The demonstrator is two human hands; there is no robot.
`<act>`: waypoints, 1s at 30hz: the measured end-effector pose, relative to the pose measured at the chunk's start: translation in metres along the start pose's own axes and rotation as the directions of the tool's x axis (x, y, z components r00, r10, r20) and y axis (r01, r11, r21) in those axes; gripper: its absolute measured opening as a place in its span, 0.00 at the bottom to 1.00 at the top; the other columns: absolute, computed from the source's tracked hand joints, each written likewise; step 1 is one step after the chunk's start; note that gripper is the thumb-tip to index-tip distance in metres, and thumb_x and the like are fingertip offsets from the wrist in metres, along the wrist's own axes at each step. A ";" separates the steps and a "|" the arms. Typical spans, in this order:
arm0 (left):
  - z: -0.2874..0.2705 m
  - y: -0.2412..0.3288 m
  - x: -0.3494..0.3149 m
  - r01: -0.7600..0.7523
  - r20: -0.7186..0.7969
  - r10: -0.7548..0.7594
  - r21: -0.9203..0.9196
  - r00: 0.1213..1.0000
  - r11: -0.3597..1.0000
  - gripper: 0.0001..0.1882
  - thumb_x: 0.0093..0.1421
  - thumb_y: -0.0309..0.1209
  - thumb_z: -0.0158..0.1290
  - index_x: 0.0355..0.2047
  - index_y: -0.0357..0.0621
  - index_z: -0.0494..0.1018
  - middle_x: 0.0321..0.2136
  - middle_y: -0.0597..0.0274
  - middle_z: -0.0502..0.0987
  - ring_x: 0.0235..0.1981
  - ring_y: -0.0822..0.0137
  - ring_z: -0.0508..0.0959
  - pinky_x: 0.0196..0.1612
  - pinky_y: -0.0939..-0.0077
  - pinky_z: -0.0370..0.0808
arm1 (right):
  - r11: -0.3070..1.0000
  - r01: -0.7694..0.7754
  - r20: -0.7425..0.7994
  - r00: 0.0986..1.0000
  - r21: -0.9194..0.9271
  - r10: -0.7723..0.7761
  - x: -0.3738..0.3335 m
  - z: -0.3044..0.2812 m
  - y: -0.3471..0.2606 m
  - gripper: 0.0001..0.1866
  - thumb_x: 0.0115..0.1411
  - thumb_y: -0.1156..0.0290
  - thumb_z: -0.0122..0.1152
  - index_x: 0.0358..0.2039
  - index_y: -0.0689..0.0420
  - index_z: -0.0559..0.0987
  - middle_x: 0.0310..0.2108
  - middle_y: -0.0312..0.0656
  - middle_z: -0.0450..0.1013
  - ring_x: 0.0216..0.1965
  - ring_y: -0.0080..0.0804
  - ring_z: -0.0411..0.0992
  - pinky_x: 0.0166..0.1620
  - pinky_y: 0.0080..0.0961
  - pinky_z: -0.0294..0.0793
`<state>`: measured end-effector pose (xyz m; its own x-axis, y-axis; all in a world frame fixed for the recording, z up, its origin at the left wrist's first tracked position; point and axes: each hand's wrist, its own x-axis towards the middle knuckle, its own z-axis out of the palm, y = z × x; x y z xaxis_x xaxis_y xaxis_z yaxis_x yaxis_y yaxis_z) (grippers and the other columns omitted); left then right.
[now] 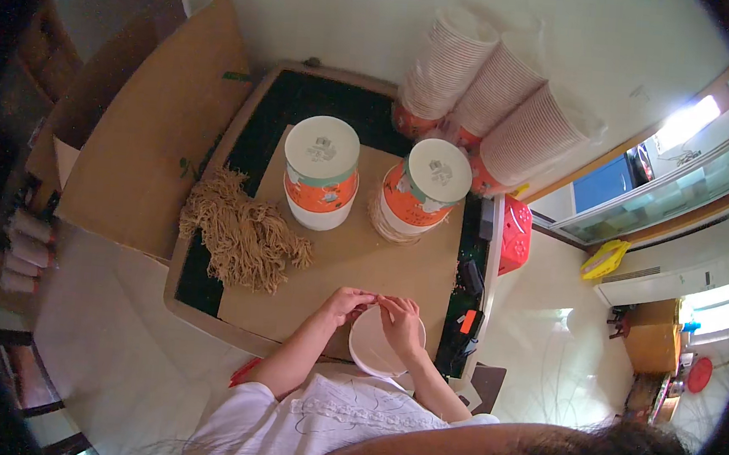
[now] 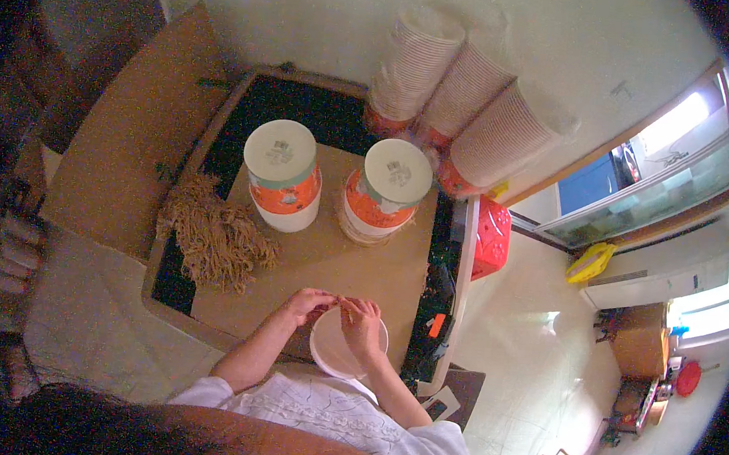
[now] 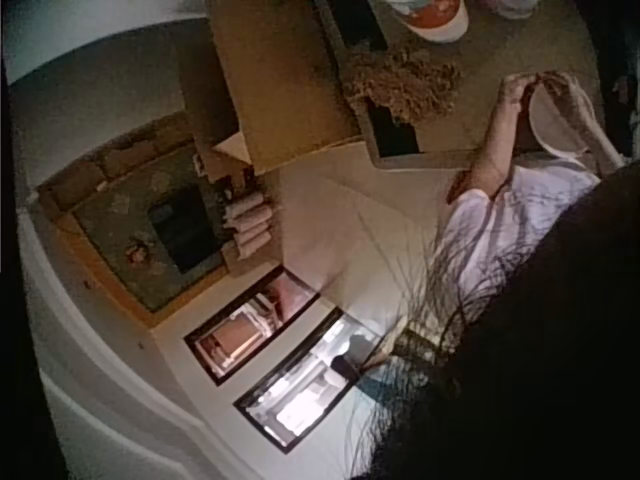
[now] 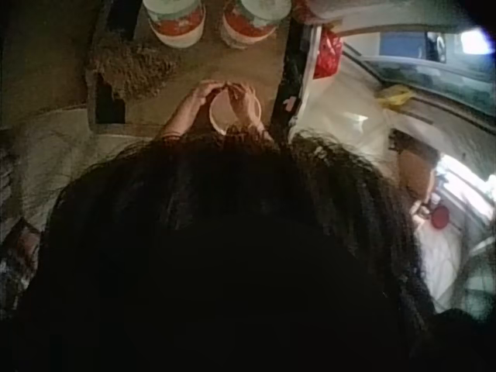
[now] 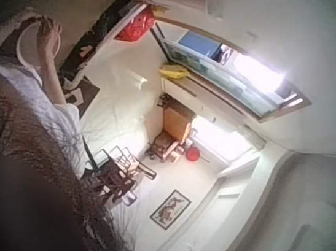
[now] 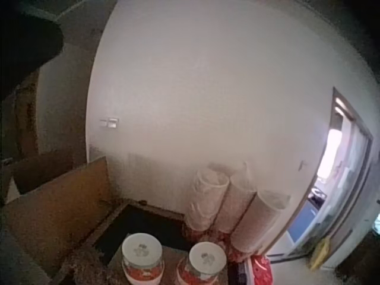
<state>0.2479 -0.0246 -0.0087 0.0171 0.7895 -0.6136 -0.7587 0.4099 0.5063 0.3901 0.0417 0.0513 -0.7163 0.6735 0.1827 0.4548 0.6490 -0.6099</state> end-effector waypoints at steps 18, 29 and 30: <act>0.003 -0.008 0.001 -0.241 -0.086 0.308 0.440 0.948 0.865 0.06 0.49 0.27 0.54 0.29 0.40 0.73 0.23 0.68 0.74 0.22 0.78 0.71 0.26 0.84 0.68 | 0.912 -0.324 0.276 0.927 0.252 0.253 0.025 0.005 0.026 0.06 0.46 0.70 0.58 0.24 0.58 0.77 0.20 0.43 0.73 0.21 0.29 0.71 0.27 0.24 0.69; 0.005 -0.009 0.002 -0.271 -0.088 0.322 0.358 0.943 0.893 0.06 0.51 0.27 0.52 0.30 0.39 0.73 0.24 0.66 0.74 0.25 0.76 0.72 0.29 0.83 0.70 | 0.888 -0.362 0.250 0.922 0.283 0.296 0.021 0.008 0.021 0.06 0.46 0.71 0.59 0.24 0.60 0.74 0.20 0.43 0.72 0.22 0.29 0.71 0.27 0.24 0.69; 0.003 -0.011 0.005 -0.319 -0.082 0.365 0.335 0.928 0.887 0.06 0.52 0.26 0.51 0.31 0.39 0.72 0.25 0.65 0.74 0.25 0.76 0.73 0.29 0.83 0.70 | 0.896 -0.347 0.236 0.929 0.278 0.286 0.021 0.008 0.022 0.06 0.46 0.71 0.59 0.24 0.60 0.74 0.20 0.42 0.73 0.22 0.29 0.71 0.27 0.24 0.69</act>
<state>0.2579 -0.0243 -0.0155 -0.3143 0.8441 -0.4343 -0.4596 0.2650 0.8477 0.3813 0.0671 0.0353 -0.6602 0.7275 -0.1869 0.5085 0.2497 -0.8241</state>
